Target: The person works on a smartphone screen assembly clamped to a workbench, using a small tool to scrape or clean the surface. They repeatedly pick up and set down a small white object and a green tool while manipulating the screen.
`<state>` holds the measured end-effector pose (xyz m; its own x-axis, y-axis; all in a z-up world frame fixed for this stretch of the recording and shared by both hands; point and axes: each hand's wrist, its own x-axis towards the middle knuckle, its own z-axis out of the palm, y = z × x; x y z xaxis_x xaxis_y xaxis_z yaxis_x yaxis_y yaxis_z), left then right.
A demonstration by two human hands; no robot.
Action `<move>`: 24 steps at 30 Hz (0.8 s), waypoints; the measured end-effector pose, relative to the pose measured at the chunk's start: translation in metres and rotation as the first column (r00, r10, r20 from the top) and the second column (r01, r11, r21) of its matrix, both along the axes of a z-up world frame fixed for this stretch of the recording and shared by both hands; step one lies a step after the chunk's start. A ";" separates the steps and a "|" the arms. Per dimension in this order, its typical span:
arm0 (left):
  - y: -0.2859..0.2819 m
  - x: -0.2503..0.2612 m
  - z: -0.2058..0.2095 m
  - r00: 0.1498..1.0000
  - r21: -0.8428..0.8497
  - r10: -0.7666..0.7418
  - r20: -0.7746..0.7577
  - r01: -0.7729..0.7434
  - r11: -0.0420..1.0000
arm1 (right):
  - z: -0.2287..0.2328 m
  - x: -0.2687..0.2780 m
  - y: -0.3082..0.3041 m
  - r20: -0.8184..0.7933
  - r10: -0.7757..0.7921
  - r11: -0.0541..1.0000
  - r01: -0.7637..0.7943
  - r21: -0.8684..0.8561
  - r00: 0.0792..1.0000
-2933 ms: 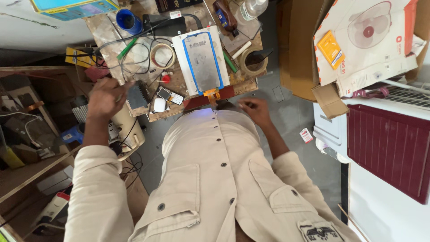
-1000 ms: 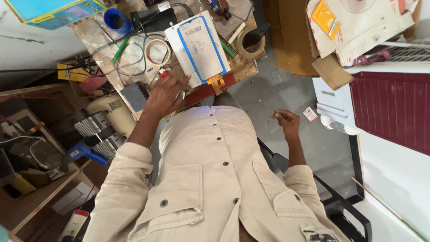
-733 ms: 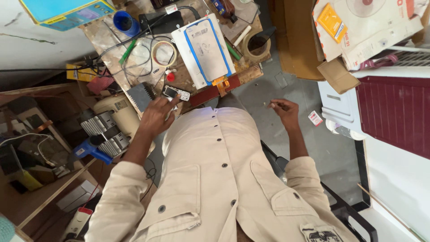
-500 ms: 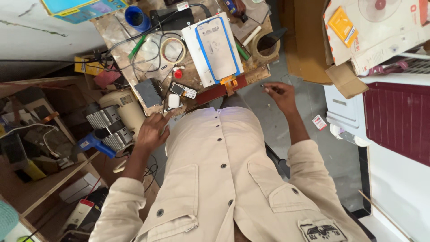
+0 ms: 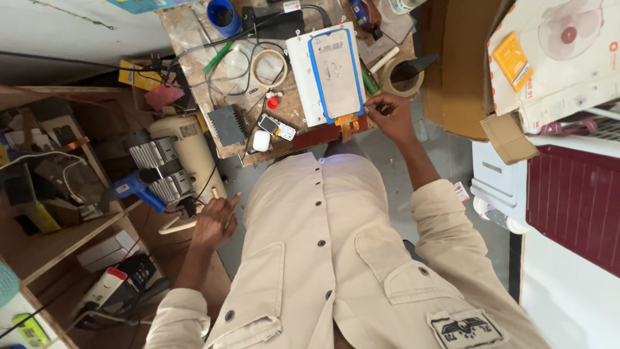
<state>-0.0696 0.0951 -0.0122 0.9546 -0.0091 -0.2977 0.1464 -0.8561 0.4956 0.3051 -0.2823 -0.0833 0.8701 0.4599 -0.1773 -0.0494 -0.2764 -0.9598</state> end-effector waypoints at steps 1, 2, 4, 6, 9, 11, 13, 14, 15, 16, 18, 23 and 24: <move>-0.005 0.000 -0.002 0.999 -0.015 0.008 0.047 -0.007 1.000 | 0.000 -0.001 -0.001 -0.012 -0.005 1.000 0.005 0.002 1.000; -0.010 0.000 -0.004 0.995 -0.030 0.017 0.094 -0.014 0.999 | 0.000 -0.001 -0.002 -0.025 -0.011 1.000 0.011 0.004 1.000; -0.018 0.003 -0.005 0.994 0.000 0.064 0.093 -0.064 0.998 | 0.000 0.000 -0.005 -0.004 -0.003 1.000 0.003 -0.027 1.000; -0.026 0.003 -0.003 0.990 0.010 0.097 0.105 -0.099 0.995 | 0.001 0.001 -0.008 0.009 0.005 0.998 -0.004 -0.057 1.000; -0.034 0.004 0.002 0.981 0.012 0.143 0.131 -0.146 0.989 | 0.006 0.004 -0.009 0.030 0.022 0.996 -0.020 -0.082 0.999; -0.042 0.004 0.005 0.974 0.023 0.192 0.122 -0.197 0.980 | 0.011 0.008 -0.012 0.045 0.040 0.995 -0.036 -0.088 0.998; -0.048 0.005 0.007 0.970 0.019 0.221 0.101 -0.224 0.974 | 0.014 0.012 -0.015 0.035 0.077 0.994 -0.074 -0.078 0.996; -0.052 0.006 0.007 0.968 0.017 0.234 0.093 -0.237 0.971 | 0.016 0.015 -0.017 0.032 0.095 0.993 -0.092 -0.073 0.995; -0.055 0.008 0.007 0.967 0.019 0.239 0.088 -0.241 0.970 | 0.018 0.019 -0.018 0.072 0.110 0.990 -0.103 -0.093 0.991; -0.059 0.010 0.006 0.966 0.020 0.244 0.084 -0.246 0.969 | 0.021 0.022 -0.021 0.111 0.125 0.987 -0.113 -0.113 0.986; -0.067 0.014 0.005 0.966 0.024 0.246 0.078 -0.249 0.968 | 0.024 0.029 -0.026 0.163 0.146 0.982 -0.123 -0.142 0.976; -0.085 0.030 0.007 0.961 -0.015 0.268 0.073 -0.268 0.963 | 0.026 0.043 -0.052 0.109 0.089 0.976 -0.066 -0.206 0.990; -0.089 0.036 0.007 0.963 -0.017 0.258 0.078 -0.258 0.966 | 0.024 0.047 -0.061 0.157 0.097 0.976 -0.063 -0.207 0.983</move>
<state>-0.0333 0.0062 -0.0054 0.9452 0.2389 -0.2224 0.3223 -0.7908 0.5204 0.3520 -0.3434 -0.0591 0.8569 0.4988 -0.1299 0.1351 -0.4604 -0.8774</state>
